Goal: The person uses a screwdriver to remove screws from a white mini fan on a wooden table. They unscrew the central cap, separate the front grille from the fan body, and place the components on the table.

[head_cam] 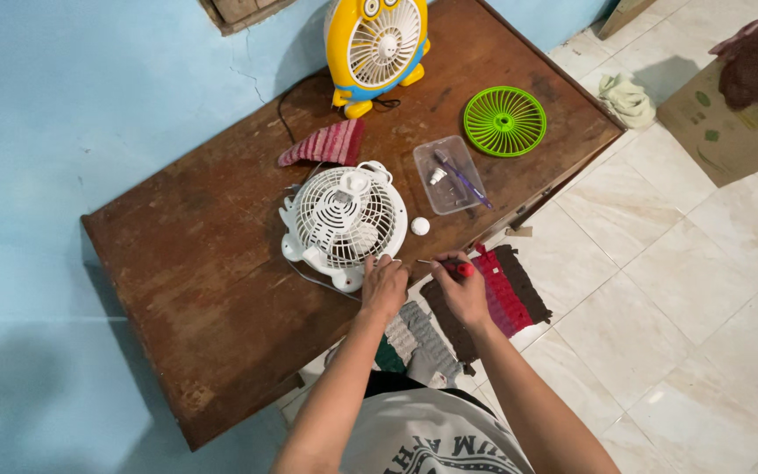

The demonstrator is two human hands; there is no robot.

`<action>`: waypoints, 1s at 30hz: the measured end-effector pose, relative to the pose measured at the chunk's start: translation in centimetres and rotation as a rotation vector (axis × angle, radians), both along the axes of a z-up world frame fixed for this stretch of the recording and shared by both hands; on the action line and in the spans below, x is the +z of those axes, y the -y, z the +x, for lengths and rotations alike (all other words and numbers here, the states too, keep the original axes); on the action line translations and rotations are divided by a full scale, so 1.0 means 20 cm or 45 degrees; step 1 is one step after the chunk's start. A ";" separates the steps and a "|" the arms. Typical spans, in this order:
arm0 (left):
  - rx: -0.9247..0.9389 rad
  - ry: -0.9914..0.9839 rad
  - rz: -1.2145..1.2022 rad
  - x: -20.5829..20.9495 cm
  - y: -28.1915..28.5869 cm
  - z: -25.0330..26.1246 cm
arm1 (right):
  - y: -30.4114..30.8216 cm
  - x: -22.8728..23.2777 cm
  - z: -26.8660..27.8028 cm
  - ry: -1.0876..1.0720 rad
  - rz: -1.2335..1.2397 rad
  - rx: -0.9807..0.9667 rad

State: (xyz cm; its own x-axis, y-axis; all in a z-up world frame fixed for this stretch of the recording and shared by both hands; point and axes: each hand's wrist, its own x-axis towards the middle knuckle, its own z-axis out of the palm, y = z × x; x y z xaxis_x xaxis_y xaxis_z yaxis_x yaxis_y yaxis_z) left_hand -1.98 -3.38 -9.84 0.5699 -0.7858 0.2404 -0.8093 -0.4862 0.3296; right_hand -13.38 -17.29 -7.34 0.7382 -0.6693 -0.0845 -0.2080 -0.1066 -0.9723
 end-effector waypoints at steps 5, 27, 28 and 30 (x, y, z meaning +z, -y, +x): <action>-0.203 -0.094 0.027 0.06 -0.19 0.02 | 0.02 -0.01 -0.03 0.069 0.027 -0.016; -0.063 -0.819 -0.356 0.42 -0.52 0.40 | -0.19 0.18 0.36 -0.341 -0.376 0.276; -0.124 -0.862 -0.400 0.43 -0.50 0.42 | -0.20 0.18 0.36 -0.298 -0.459 0.273; -0.241 -0.945 -0.485 0.46 -0.45 0.46 | -0.20 0.16 0.37 -0.209 -0.625 0.271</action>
State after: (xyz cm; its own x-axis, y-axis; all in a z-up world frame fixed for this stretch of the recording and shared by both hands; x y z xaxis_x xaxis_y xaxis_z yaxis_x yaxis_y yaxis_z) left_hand 7.15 5.71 -0.58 0.5515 -0.8249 0.1240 -0.3758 -0.1129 0.9198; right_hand -5.90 -13.22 -4.15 0.8648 -0.4966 0.0742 -0.2771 -0.5952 -0.7543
